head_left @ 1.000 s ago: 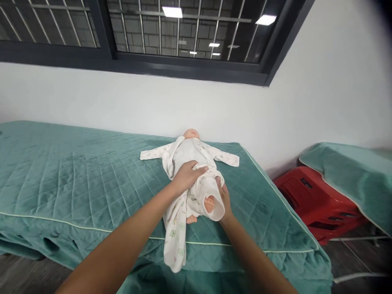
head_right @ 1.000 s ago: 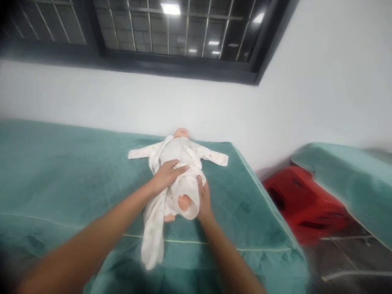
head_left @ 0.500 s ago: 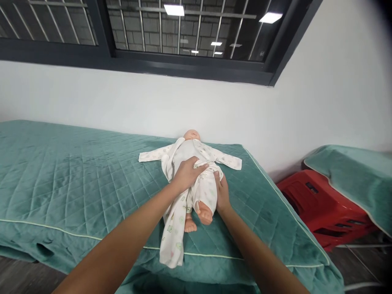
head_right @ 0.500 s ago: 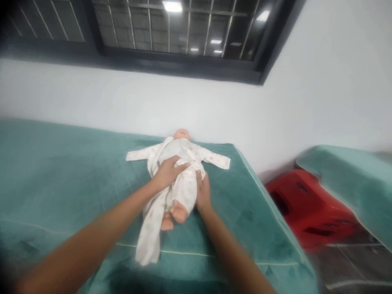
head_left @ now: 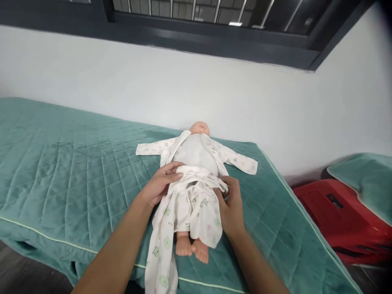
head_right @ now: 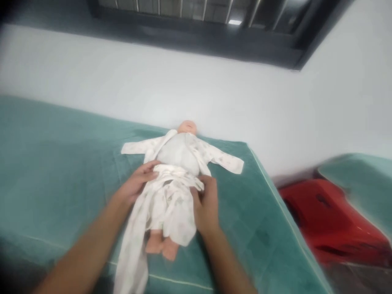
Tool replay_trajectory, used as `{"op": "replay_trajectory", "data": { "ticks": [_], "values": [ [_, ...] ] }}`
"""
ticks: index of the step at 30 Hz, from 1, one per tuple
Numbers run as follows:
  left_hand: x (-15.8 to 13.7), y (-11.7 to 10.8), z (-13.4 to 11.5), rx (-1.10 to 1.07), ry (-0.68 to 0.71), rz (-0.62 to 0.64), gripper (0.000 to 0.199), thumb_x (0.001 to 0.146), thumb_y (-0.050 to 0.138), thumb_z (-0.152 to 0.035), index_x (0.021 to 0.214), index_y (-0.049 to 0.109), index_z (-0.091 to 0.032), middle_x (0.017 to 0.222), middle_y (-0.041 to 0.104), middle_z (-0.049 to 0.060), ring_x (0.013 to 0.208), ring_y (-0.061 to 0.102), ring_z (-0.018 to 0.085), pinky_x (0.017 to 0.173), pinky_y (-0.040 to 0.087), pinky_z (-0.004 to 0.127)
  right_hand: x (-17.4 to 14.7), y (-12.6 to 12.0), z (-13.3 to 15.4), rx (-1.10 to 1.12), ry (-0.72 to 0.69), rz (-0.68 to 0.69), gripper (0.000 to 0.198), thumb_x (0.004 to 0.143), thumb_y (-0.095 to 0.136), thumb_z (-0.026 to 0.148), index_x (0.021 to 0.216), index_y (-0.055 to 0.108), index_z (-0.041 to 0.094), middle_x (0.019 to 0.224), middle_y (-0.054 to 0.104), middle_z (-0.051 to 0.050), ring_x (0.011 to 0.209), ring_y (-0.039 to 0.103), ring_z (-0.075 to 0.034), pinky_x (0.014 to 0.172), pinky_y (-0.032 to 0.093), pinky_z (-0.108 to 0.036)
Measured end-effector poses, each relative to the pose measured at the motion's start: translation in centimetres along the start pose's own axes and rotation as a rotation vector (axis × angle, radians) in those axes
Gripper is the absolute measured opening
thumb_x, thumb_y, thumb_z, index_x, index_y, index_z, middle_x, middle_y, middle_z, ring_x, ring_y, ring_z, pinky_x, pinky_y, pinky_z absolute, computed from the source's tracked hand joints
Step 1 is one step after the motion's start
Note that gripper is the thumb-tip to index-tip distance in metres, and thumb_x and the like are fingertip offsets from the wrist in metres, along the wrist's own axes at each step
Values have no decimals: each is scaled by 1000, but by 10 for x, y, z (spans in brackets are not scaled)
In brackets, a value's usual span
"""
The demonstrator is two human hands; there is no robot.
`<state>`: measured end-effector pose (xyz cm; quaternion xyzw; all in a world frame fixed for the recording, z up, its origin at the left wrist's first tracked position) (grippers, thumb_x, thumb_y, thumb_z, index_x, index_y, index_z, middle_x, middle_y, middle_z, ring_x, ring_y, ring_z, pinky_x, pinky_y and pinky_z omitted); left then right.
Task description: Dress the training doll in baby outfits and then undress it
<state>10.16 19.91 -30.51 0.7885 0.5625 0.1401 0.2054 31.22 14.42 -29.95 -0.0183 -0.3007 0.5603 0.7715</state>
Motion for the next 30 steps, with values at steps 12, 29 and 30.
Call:
{"op": "replay_trajectory", "data": {
  "ticks": [12, 29, 30],
  "values": [
    [-4, -2, 0, -101, -16, 6, 42, 64, 83, -29, 101, 66, -19, 88, 69, 3, 73, 65, 16, 69, 51, 26, 73, 51, 80, -118, -23, 872, 30, 74, 74, 50, 73, 67, 21, 63, 60, 2, 54, 48, -13, 52, 34, -26],
    [-9, 4, 1, 243, -69, 268, 43, 65, 85, -30, 102, 71, -13, 89, 69, 4, 78, 61, 16, 68, 46, 22, 69, 55, 22, 815, 431, 979, 25, 65, 78, 21, 75, 56, 16, 62, 56, 3, 48, 47, -8, 45, 33, -17],
    [-9, 4, 2, 256, -86, 268, 40, 65, 85, -30, 99, 72, -13, 88, 69, 4, 77, 60, 16, 68, 46, 22, 68, 56, 23, 840, 432, 1001, 23, 66, 77, 19, 77, 57, 16, 62, 57, 3, 49, 47, -8, 45, 34, -17]
  ]
}}
Point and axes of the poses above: each hand's wrist, its own x-axis towards the middle knuckle, its own y-axis out of the palm, z = x × y, the point moved 4 cm from there along x, towards the middle knuckle
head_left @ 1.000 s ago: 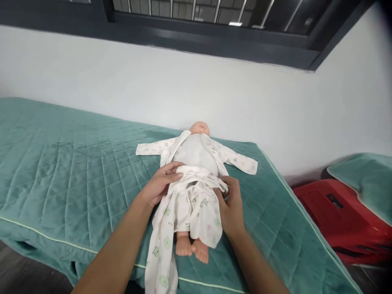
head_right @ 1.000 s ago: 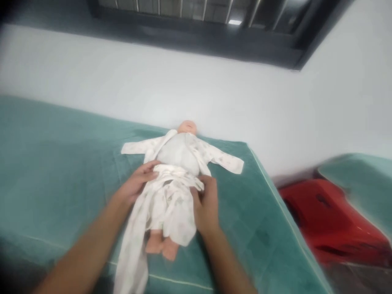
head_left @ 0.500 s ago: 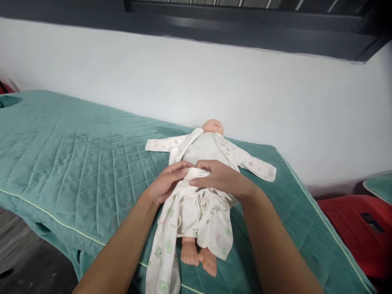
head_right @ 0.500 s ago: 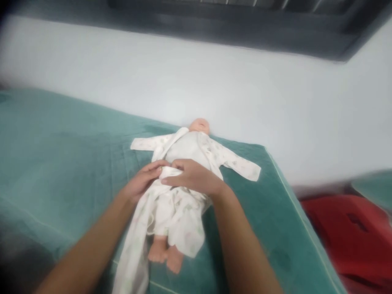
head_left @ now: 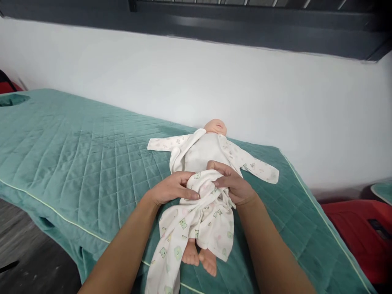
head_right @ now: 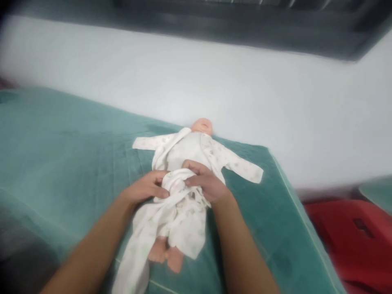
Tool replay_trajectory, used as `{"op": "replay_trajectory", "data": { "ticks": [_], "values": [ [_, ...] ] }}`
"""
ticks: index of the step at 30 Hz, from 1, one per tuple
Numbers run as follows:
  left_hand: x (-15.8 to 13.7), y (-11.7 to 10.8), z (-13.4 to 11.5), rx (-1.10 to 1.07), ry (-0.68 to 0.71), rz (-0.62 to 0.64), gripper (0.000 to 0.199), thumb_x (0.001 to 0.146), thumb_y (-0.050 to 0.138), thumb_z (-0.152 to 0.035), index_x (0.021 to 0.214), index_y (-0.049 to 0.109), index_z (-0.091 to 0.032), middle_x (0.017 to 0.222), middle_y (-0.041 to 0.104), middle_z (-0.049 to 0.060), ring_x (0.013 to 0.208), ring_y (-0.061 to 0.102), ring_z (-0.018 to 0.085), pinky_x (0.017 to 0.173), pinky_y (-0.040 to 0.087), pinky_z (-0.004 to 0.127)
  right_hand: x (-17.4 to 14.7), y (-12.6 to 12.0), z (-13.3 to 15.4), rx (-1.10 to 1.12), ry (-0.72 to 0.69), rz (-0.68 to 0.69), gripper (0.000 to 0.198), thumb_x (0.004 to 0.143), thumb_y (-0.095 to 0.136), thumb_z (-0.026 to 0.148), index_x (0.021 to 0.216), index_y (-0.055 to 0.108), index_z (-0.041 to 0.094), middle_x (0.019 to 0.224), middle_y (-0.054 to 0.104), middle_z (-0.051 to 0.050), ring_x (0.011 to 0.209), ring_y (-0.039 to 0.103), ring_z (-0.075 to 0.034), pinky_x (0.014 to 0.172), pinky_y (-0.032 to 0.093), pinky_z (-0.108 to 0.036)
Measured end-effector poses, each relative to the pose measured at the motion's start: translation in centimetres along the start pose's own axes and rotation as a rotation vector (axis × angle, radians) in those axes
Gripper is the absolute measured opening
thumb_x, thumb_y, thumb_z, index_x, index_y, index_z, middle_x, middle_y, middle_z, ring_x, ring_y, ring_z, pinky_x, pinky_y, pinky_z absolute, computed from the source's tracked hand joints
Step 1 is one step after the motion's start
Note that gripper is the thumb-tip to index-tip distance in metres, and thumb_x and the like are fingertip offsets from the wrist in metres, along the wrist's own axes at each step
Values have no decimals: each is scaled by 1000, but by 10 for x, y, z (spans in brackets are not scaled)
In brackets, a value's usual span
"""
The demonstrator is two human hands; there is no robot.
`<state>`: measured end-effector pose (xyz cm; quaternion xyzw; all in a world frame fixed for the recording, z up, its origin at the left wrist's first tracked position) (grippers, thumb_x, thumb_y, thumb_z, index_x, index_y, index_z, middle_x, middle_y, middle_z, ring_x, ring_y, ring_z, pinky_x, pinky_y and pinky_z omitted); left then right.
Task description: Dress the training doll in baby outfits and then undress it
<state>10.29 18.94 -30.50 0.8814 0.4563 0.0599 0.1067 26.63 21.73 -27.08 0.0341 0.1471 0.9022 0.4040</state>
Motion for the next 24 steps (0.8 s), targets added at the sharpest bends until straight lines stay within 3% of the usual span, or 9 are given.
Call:
{"op": "replay_trajectory", "data": {
  "ticks": [5, 7, 11, 15, 18, 21, 24],
  "values": [
    [3, -3, 6, -213, 125, -146, 28, 73, 80, -29, 94, 68, -15, 82, 66, 1, 72, 58, 11, 67, 45, 20, 2, 7, -2, 28, 61, 1, 14, 74, 68, 17, 86, 60, 17, 69, 58, 2, 56, 51, -8, 52, 38, -18],
    [4, -3, 7, -318, 180, -213, 24, 76, 77, -30, 91, 65, -16, 78, 63, -1, 67, 56, 10, 63, 44, 19, 2, 12, -1, -67, 94, -34, 13, 80, 68, 23, 91, 63, 18, 74, 59, 2, 60, 53, -9, 55, 40, -19],
    [4, -3, 5, -388, 185, -297, 24, 78, 75, -33, 88, 62, -15, 74, 59, -1, 63, 55, 10, 61, 45, 19, 2, 28, 4, -347, 106, -13, 34, 77, 76, 33, 107, 67, 20, 92, 67, -3, 88, 63, -20, 74, 50, -29],
    [3, -4, 5, -361, 176, -354, 25, 79, 75, -35, 81, 61, -15, 67, 55, -3, 58, 51, 7, 54, 40, 15, -1, 35, 2, -547, 189, 71, 38, 71, 82, 39, 103, 73, 21, 96, 71, -5, 96, 65, -26, 83, 51, -37],
    [1, -3, 5, -295, 175, -325, 28, 77, 76, -38, 86, 64, -14, 73, 60, -1, 64, 55, 9, 60, 43, 17, 0, 26, -3, -405, 184, -14, 35, 74, 79, 37, 104, 73, 20, 97, 72, -5, 91, 67, -24, 80, 52, -35],
    [-1, 2, 0, -190, 157, -168, 39, 69, 83, -37, 96, 66, -15, 85, 65, 2, 75, 59, 13, 65, 46, 19, 5, 14, -5, -109, 101, -127, 25, 77, 77, 32, 96, 72, 17, 85, 71, -4, 74, 67, -18, 68, 52, -29],
    [-2, 5, -1, -116, 74, -78, 44, 63, 87, -29, 100, 67, -15, 89, 66, 3, 77, 61, 15, 66, 47, 21, 9, 11, -5, 42, 44, -136, 20, 78, 76, 31, 85, 68, 15, 72, 66, -1, 61, 61, -13, 56, 48, -23]
  ]
}}
Point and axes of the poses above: each hand's wrist, its own x-axis towards the middle knuckle, its own y-axis out of the palm, z = x × y, the point moved 4 cm from there along x, towards the middle knuckle
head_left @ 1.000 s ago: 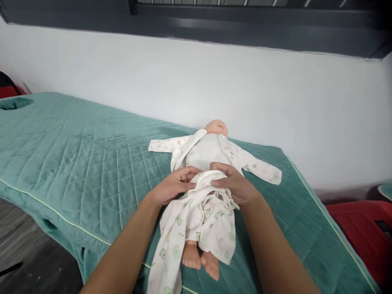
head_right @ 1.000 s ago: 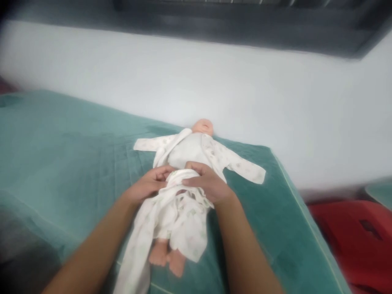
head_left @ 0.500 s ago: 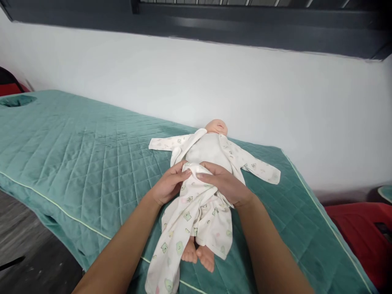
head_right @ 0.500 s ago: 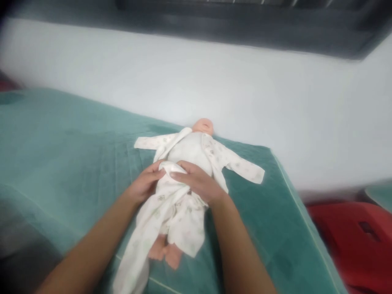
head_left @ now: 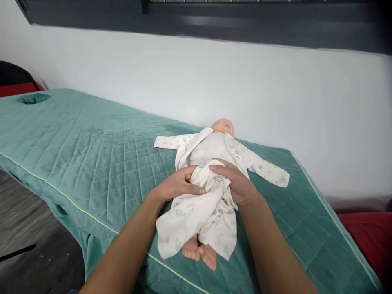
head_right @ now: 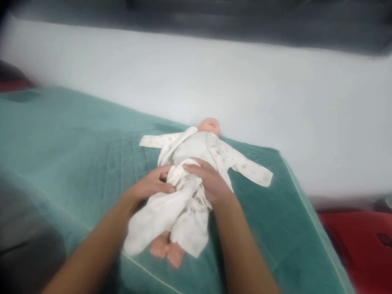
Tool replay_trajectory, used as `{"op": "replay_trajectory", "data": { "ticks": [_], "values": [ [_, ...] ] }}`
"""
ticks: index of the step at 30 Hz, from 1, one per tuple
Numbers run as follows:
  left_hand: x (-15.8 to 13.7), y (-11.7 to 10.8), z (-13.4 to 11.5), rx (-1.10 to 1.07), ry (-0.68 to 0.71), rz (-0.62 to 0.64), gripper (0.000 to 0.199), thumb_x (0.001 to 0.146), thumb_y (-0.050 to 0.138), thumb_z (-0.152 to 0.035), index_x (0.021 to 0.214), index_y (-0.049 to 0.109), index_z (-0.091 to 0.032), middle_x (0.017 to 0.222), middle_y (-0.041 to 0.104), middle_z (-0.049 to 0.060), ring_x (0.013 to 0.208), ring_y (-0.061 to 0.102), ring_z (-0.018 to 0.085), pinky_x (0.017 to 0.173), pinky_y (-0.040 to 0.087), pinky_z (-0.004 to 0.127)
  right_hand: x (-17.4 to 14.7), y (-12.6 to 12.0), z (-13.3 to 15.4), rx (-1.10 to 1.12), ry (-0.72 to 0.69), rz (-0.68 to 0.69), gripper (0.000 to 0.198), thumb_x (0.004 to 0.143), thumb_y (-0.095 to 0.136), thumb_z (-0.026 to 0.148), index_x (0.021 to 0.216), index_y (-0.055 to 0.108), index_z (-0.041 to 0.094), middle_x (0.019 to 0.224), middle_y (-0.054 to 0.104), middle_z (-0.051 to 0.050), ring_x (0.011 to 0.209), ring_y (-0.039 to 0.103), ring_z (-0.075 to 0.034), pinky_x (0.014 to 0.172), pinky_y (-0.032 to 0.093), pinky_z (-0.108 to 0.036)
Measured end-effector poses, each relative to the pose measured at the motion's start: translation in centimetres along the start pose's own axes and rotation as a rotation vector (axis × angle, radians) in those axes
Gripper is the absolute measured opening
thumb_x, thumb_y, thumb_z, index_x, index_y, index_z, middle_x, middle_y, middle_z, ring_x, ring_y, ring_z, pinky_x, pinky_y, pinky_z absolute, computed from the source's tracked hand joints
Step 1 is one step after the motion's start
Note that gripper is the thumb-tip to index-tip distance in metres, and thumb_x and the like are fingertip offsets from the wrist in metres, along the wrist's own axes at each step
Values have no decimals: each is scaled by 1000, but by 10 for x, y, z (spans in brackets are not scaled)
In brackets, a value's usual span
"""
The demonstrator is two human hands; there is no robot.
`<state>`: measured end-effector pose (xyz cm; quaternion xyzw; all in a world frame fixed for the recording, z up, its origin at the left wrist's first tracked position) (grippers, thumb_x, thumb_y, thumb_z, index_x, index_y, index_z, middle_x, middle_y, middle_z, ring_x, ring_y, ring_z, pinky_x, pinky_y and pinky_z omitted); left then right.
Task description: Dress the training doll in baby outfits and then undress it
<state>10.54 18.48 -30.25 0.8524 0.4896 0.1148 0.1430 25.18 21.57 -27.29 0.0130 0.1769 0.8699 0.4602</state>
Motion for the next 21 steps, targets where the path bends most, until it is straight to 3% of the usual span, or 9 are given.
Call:
{"op": "replay_trajectory", "data": {
  "ticks": [5, 9, 12, 17, 21],
  "values": [
    [2, -6, 5, -164, 41, -120, 34, 68, 83, -25, 97, 67, -15, 85, 68, 3, 75, 63, 15, 71, 50, 24, -4, 10, 3, -120, 30, 58, 29, 79, 76, 36, 100, 67, 17, 84, 68, -3, 71, 63, -15, 62, 49, -24],
    [2, -8, 6, -276, 116, -220, 26, 71, 81, -27, 88, 64, -16, 74, 64, 0, 64, 60, 12, 60, 47, 20, -13, 22, 8, -390, 65, 216, 45, 76, 79, 31, 118, 66, 20, 105, 70, -6, 97, 66, -24, 80, 52, -32],
    [1, -7, 3, -265, 121, -268, 27, 72, 80, -27, 93, 66, -16, 78, 65, 0, 65, 60, 11, 61, 48, 20, -17, 26, 7, -483, 82, 293, 50, 76, 79, 33, 122, 66, 21, 115, 69, -7, 106, 63, -27, 86, 52, -35],
    [1, -5, 3, -196, 87, -245, 32, 74, 78, -35, 97, 68, -14, 81, 67, 4, 69, 62, 14, 65, 50, 23, -12, 14, 1, -202, 58, 218, 42, 78, 76, 31, 116, 66, 16, 102, 71, -7, 94, 67, -22, 83, 52, -32],
    [1, -7, 6, -99, 50, -253, 41, 66, 84, -40, 94, 70, -13, 77, 67, 3, 65, 60, 14, 61, 48, 22, -10, 11, 0, -48, 29, 141, 30, 77, 78, 28, 102, 65, 18, 91, 68, -2, 79, 65, -15, 73, 51, -26]
  ]
}}
Point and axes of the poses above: each hand's wrist, its own x-axis towards the middle knuckle, its own y-axis out of the palm, z = x × y, the point moved 4 cm from there along x, towards the middle knuckle
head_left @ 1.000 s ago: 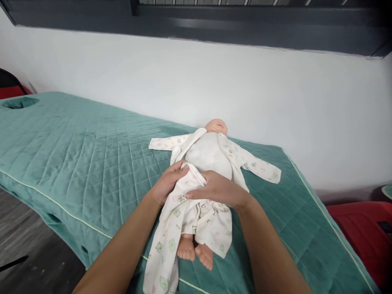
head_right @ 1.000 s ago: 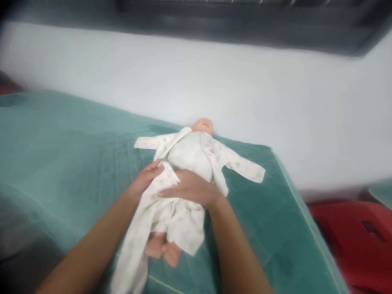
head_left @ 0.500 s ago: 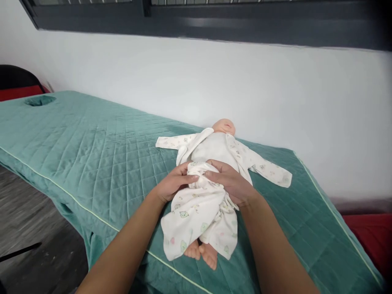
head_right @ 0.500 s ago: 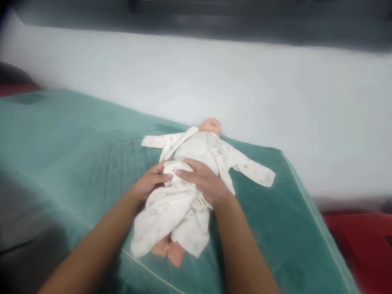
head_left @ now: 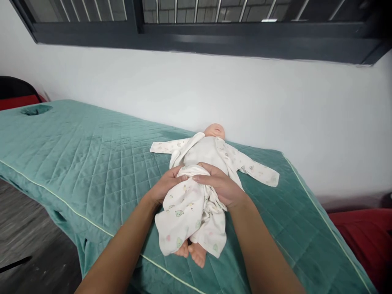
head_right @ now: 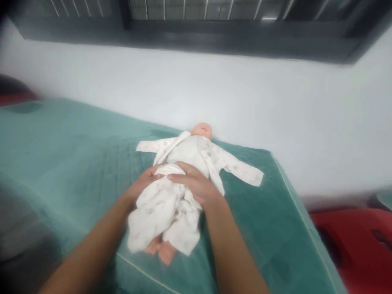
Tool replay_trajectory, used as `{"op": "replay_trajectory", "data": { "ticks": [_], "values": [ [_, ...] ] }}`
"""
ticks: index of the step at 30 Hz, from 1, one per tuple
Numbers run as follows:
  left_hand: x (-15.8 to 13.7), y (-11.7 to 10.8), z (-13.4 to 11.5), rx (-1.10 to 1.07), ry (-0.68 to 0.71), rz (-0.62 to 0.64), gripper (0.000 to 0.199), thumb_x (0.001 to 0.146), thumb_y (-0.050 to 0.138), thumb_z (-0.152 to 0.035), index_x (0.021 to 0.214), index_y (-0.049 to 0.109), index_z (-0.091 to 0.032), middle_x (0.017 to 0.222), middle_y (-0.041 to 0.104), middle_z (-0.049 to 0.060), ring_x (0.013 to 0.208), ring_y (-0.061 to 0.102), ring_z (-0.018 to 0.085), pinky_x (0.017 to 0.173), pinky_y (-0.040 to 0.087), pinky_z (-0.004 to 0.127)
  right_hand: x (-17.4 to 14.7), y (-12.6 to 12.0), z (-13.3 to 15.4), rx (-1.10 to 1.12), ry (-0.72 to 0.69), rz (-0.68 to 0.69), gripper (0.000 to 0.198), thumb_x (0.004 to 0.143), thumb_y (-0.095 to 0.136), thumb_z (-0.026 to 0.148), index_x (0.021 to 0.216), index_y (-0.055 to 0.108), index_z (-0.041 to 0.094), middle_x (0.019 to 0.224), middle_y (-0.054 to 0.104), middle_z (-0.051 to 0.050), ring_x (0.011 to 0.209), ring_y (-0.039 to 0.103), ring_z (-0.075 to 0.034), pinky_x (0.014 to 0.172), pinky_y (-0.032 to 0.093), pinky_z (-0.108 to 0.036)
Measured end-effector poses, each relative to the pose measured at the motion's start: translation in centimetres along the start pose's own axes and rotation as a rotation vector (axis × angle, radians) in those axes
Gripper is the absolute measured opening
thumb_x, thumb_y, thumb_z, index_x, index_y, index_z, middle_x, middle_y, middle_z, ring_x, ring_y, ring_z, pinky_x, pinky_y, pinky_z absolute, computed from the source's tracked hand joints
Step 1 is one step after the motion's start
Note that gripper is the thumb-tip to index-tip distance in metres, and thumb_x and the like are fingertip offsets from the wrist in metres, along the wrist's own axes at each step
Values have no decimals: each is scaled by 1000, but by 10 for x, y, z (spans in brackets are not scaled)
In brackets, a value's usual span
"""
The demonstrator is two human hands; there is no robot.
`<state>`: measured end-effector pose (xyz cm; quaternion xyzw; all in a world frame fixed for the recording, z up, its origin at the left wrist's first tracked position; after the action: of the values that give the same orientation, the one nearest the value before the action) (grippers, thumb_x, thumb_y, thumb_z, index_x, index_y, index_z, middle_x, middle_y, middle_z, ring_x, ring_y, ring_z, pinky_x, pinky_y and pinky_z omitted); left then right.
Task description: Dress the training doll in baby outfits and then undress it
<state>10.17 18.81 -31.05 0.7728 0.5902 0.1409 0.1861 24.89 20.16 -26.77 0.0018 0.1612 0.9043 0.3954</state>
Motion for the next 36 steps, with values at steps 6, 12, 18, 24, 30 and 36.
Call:
{"op": "replay_trajectory", "data": {
  "ticks": [6, 12, 18, 24, 30, 36],
  "values": [
    [-5, 3, -7, 55, 28, 124, 65, 51, 90, -43, 105, 70, -14, 86, 70, 6, 72, 63, 19, 65, 49, 26, -3, 8, 3, -57, -50, -48, 39, 74, 80, 40, 102, 62, 19, 97, 66, -3, 80, 63, -16, 72, 50, -26],
    [-8, 9, -8, 76, -33, 160, 65, 49, 91, -26, 109, 69, -13, 92, 72, 9, 79, 65, 22, 68, 49, 26, -2, 3, 7, -246, -117, -81, 34, 77, 74, 46, 92, 59, 20, 86, 60, 1, 78, 58, -14, 68, 45, -23],
    [-8, 7, -6, -34, 1, 64, 44, 63, 85, -28, 101, 69, -12, 83, 71, 8, 70, 65, 18, 67, 51, 26, 0, 6, 8, -466, -153, -114, 35, 82, 67, 52, 90, 62, 18, 84, 61, -1, 78, 56, -15, 68, 44, -24],
    [-13, 8, -8, -109, 47, -36, 30, 66, 83, -29, 83, 65, -13, 68, 64, 2, 56, 59, 13, 52, 46, 20, -10, 17, 10, -499, -55, 153, 47, 75, 77, 46, 113, 68, 21, 108, 69, -4, 98, 63, -22, 83, 49, -31],
    [-38, 29, -15, -145, 25, -131, 28, 71, 81, -30, 87, 64, -13, 72, 66, 3, 61, 62, 15, 56, 49, 23, -13, 10, 9, -448, -64, 129, 43, 78, 74, 44, 113, 67, 20, 111, 68, -5, 99, 64, -22, 84, 50, -33],
    [-81, 50, -18, -155, -105, -252, 34, 75, 77, -40, 92, 67, -13, 71, 65, 3, 56, 59, 13, 51, 44, 21, -10, 7, 6, -608, -79, 53, 31, 73, 77, 42, 88, 66, 17, 85, 63, -1, 80, 59, -18, 68, 44, -26]
  ]
}}
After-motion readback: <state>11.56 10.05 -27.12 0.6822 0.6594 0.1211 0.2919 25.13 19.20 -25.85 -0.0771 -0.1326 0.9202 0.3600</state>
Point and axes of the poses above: each hand's wrist, its own x-axis towards the middle knuckle, its own y-axis out of the palm, z = x × y, the point moved 4 cm from there along x, towards the middle knuckle
